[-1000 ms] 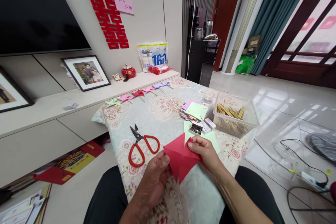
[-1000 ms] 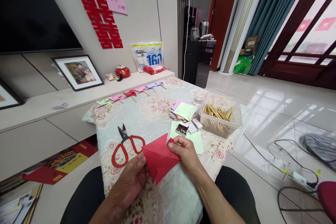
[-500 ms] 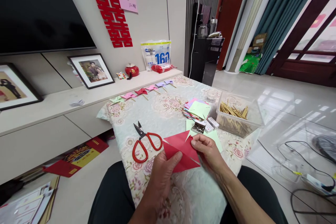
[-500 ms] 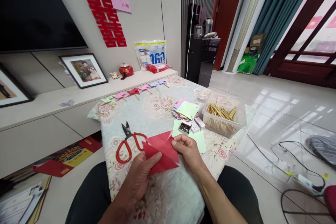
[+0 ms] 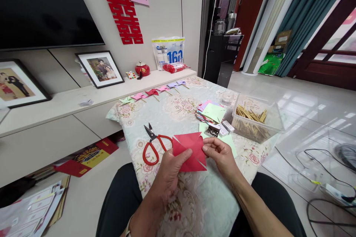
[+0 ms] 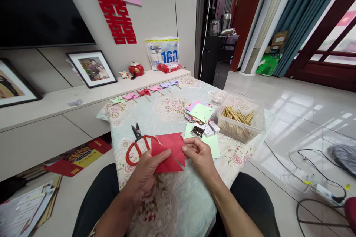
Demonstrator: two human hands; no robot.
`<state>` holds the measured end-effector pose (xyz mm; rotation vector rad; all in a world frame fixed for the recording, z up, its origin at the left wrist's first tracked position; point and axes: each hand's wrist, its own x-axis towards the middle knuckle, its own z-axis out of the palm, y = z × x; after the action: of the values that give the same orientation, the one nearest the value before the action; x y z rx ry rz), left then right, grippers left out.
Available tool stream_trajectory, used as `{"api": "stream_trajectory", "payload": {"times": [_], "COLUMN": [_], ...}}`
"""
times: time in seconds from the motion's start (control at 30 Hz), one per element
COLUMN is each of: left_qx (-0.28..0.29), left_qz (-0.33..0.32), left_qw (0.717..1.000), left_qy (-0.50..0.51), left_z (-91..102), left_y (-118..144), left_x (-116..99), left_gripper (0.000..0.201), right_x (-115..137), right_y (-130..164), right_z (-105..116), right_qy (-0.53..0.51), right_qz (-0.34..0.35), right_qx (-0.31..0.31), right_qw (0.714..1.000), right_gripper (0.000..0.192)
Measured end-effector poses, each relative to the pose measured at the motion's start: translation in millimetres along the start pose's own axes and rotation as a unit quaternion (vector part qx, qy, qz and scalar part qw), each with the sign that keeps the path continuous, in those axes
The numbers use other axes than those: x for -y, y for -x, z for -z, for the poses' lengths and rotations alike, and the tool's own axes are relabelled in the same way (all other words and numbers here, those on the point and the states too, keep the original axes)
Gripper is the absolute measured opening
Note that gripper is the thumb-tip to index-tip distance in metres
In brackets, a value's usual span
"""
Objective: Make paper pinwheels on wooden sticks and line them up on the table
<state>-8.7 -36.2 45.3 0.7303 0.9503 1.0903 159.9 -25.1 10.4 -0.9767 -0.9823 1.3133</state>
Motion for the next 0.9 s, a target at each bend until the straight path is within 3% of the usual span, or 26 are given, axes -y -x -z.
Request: {"api": "stream_trajectory", "payload": {"times": [0.17, 0.3, 0.4, 0.53, 0.9], "left_qx": [-0.008, -0.015, -0.007, -0.013, -0.012], "left_qz": [0.002, 0.005, 0.002, -0.005, -0.007], "left_qw": [1.000, 0.999, 0.999, 0.999, 0.997], "left_qy": [-0.023, -0.029, -0.034, -0.046, -0.082], "left_z": [4.2, 3.0, 2.7, 3.0, -1.0], "left_y": [-7, -9, -11, -15, -15], "left_x": [-10, -17, -19, -20, -21], "left_gripper": [0.035, 0.034, 0.035, 0.035, 0.026], "right_x": [-1, 3, 7, 8, 5], "right_y": [5, 9, 10, 11, 12], "right_z": [2, 3, 1, -1, 1], "right_qy": [0.131, 0.276, 0.326, 0.335, 0.347], "right_qz": [0.133, 0.276, 0.334, 0.364, 0.353], "right_qx": [-0.013, -0.023, 0.006, 0.046, 0.091], "right_qw": [0.982, 0.920, 0.884, 0.868, 0.864], "right_gripper": [0.040, 0.037, 0.024, 0.022, 0.025]}}
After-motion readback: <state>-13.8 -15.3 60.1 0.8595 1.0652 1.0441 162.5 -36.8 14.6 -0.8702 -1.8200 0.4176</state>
